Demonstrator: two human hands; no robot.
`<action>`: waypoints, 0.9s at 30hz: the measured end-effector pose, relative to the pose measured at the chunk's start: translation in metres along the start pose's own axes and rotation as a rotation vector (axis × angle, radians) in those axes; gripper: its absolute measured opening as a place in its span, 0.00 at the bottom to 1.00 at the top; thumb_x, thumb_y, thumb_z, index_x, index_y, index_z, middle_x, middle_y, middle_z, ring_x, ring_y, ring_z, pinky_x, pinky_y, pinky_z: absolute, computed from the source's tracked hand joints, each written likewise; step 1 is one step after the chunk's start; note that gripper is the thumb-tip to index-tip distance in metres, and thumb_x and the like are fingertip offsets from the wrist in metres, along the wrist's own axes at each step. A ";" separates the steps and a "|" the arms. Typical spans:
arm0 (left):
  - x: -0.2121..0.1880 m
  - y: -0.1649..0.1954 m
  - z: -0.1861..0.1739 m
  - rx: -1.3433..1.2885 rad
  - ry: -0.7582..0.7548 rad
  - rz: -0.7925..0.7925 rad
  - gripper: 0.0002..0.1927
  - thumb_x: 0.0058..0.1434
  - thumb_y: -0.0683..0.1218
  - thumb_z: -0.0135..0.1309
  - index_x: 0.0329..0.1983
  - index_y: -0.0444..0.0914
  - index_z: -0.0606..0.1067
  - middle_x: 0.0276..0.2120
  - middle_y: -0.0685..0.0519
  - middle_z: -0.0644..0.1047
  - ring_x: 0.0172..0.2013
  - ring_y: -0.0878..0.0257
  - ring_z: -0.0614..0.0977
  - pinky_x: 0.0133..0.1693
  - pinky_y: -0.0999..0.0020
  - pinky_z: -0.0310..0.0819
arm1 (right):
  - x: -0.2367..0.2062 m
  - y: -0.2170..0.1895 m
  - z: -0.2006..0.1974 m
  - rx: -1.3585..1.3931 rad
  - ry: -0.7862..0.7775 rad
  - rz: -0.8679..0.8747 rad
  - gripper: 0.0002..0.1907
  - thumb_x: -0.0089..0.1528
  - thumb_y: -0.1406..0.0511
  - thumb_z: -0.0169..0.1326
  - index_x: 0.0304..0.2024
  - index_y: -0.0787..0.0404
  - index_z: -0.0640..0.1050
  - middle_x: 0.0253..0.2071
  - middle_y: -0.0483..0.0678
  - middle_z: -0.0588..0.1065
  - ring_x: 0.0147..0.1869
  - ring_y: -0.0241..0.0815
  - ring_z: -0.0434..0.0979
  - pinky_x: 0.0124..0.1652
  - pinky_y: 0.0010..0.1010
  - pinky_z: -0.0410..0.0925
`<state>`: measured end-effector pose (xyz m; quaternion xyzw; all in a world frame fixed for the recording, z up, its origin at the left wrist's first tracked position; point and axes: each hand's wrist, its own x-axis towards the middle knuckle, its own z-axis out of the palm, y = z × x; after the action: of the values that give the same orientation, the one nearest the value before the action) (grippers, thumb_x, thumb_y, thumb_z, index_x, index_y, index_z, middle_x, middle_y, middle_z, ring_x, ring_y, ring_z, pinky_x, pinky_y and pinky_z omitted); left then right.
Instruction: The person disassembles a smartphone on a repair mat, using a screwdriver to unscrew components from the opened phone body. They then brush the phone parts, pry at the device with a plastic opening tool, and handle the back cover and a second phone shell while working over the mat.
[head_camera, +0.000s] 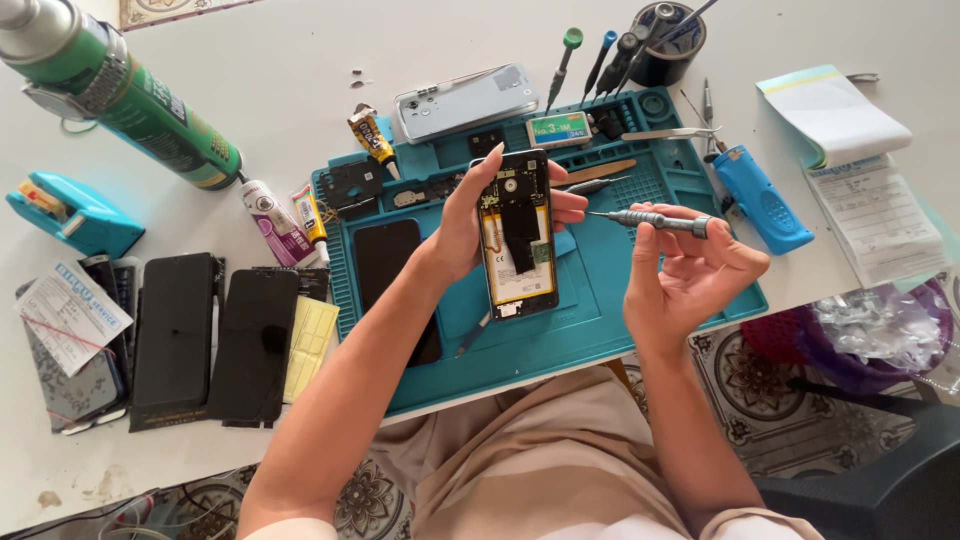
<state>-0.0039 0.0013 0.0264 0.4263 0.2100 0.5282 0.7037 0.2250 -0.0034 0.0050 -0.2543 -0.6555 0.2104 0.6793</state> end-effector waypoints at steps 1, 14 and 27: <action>0.000 0.000 0.000 -0.012 0.000 -0.004 0.38 0.73 0.68 0.32 0.62 0.31 0.71 0.56 0.31 0.78 0.57 0.44 0.81 0.62 0.52 0.74 | 0.000 0.000 0.000 -0.004 -0.001 0.000 0.27 0.74 0.79 0.56 0.61 0.54 0.55 0.53 0.57 0.69 0.53 0.47 0.81 0.46 0.30 0.79; 0.000 -0.002 0.000 -0.053 -0.010 -0.007 0.38 0.73 0.67 0.32 0.63 0.32 0.71 0.57 0.32 0.78 0.57 0.45 0.82 0.60 0.53 0.75 | 0.000 -0.003 0.001 0.010 -0.012 0.023 0.27 0.74 0.79 0.55 0.61 0.54 0.54 0.53 0.59 0.72 0.53 0.48 0.81 0.47 0.31 0.79; -0.001 0.001 0.002 -0.006 0.006 0.009 0.37 0.73 0.67 0.32 0.62 0.32 0.71 0.55 0.32 0.79 0.56 0.45 0.82 0.60 0.53 0.75 | 0.000 -0.002 0.001 0.017 -0.009 0.008 0.27 0.73 0.79 0.55 0.62 0.54 0.55 0.53 0.57 0.69 0.53 0.48 0.81 0.45 0.29 0.78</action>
<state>-0.0032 -0.0001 0.0278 0.4237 0.2087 0.5332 0.7019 0.2235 -0.0048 0.0066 -0.2500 -0.6558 0.2200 0.6775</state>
